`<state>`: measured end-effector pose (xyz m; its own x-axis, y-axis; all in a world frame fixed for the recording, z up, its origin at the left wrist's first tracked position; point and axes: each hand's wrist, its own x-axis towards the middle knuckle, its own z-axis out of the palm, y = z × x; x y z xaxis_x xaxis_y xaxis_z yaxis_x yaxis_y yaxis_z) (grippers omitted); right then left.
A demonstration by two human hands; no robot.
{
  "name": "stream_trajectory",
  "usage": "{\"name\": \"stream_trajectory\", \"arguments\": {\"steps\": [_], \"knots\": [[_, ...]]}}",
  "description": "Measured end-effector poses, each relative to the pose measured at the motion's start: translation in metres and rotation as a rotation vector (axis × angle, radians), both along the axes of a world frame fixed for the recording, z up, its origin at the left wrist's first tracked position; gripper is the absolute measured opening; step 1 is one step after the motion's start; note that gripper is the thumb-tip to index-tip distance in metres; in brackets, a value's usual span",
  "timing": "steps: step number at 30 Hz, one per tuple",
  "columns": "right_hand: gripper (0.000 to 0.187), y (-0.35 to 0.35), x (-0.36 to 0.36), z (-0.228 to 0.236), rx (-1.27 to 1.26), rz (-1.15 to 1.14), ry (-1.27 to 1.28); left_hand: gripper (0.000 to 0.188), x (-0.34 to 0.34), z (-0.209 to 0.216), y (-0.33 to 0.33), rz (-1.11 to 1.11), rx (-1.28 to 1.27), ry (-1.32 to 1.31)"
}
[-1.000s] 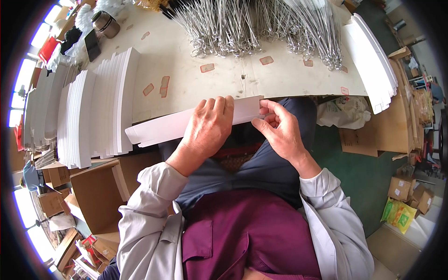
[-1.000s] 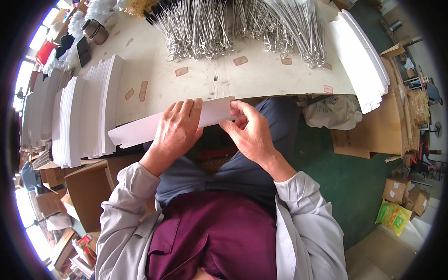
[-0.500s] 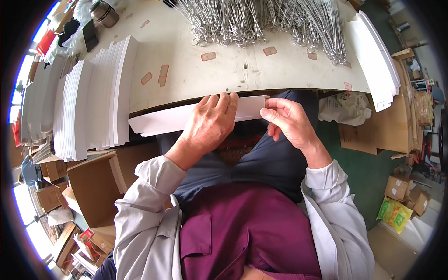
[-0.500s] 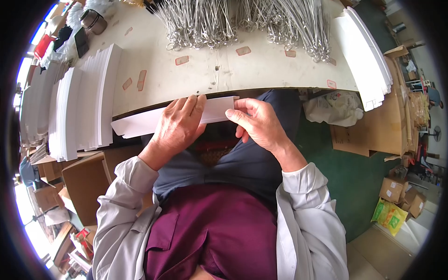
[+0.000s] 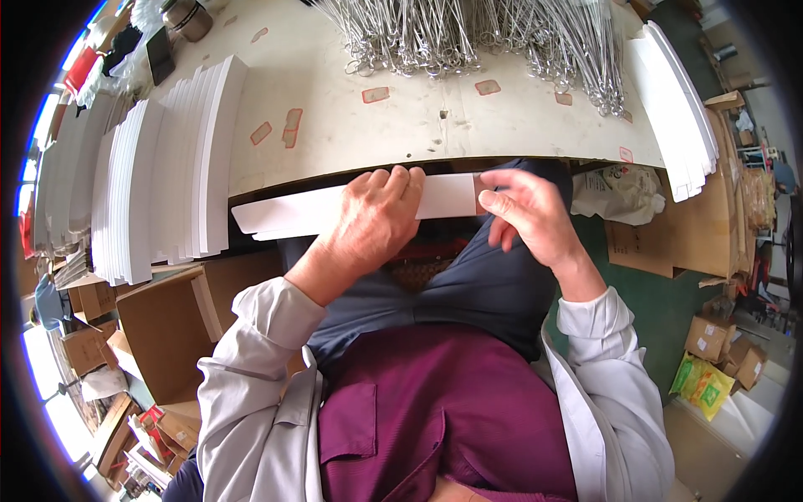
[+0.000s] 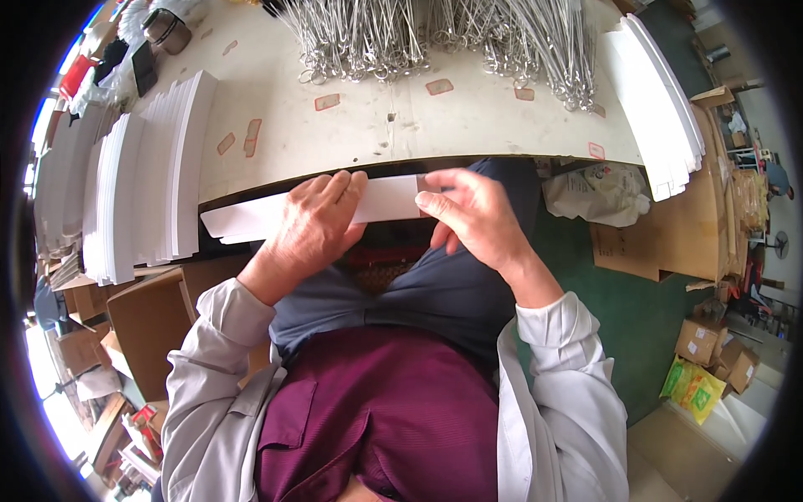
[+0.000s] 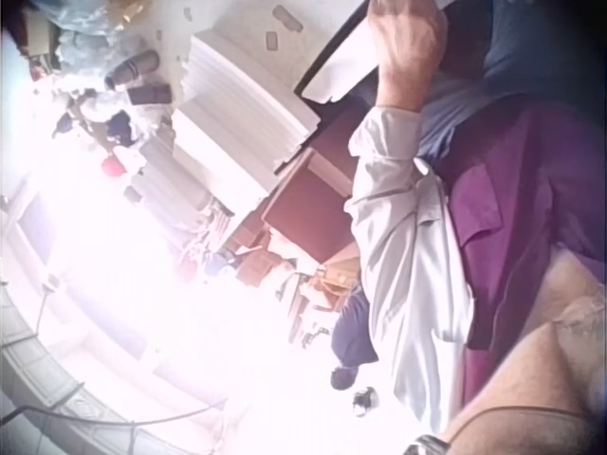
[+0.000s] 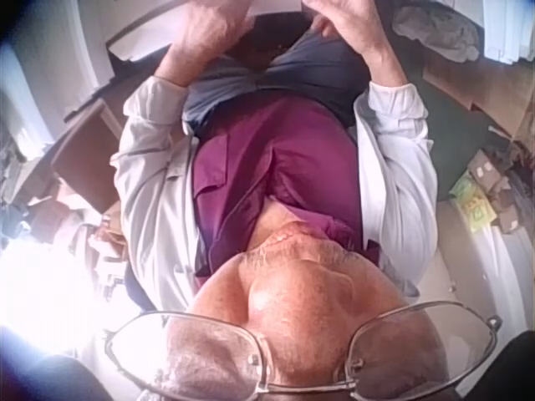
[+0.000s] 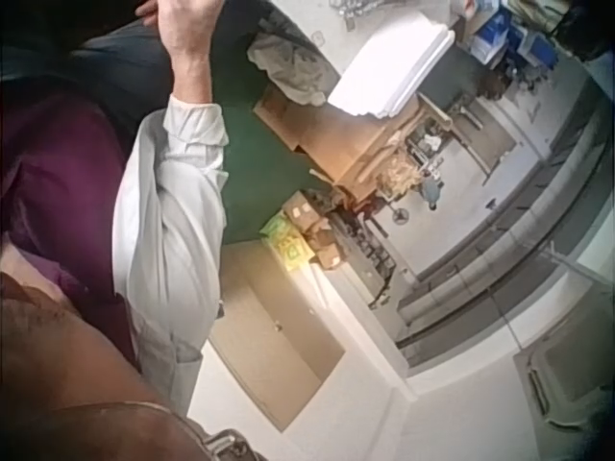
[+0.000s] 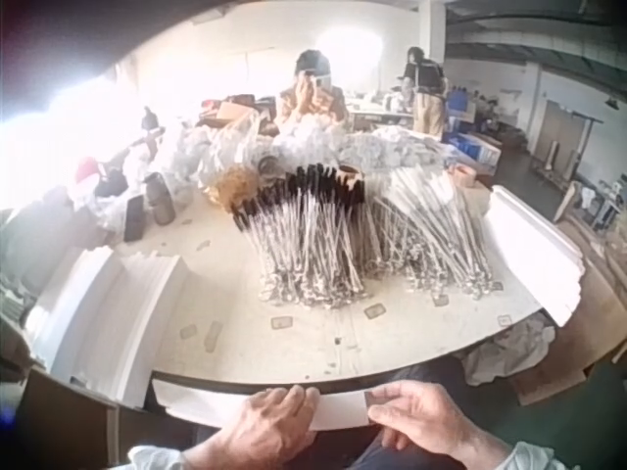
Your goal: The person is inserting bundles of wire brushes into white cardboard sleeves.
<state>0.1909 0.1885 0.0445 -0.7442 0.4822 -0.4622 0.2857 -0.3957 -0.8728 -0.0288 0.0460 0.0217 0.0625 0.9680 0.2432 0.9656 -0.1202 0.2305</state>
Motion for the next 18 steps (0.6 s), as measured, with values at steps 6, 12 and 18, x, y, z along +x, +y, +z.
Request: {"name": "stream_trajectory", "arguments": {"steps": [6,12,18], "knots": [[0.068,-0.01,-0.026,0.008,1.577,0.334,-0.031,0.05,0.003,0.009,0.01,-0.028,0.007,-0.116],[0.069,-0.003,-0.033,-0.004,1.55,0.432,-0.014,0.052,0.003,0.02,0.012,-0.02,-0.02,-0.134],[0.065,0.017,-0.022,0.004,1.633,0.429,-0.092,0.062,-0.021,0.023,0.003,0.037,0.011,-0.058]]}}
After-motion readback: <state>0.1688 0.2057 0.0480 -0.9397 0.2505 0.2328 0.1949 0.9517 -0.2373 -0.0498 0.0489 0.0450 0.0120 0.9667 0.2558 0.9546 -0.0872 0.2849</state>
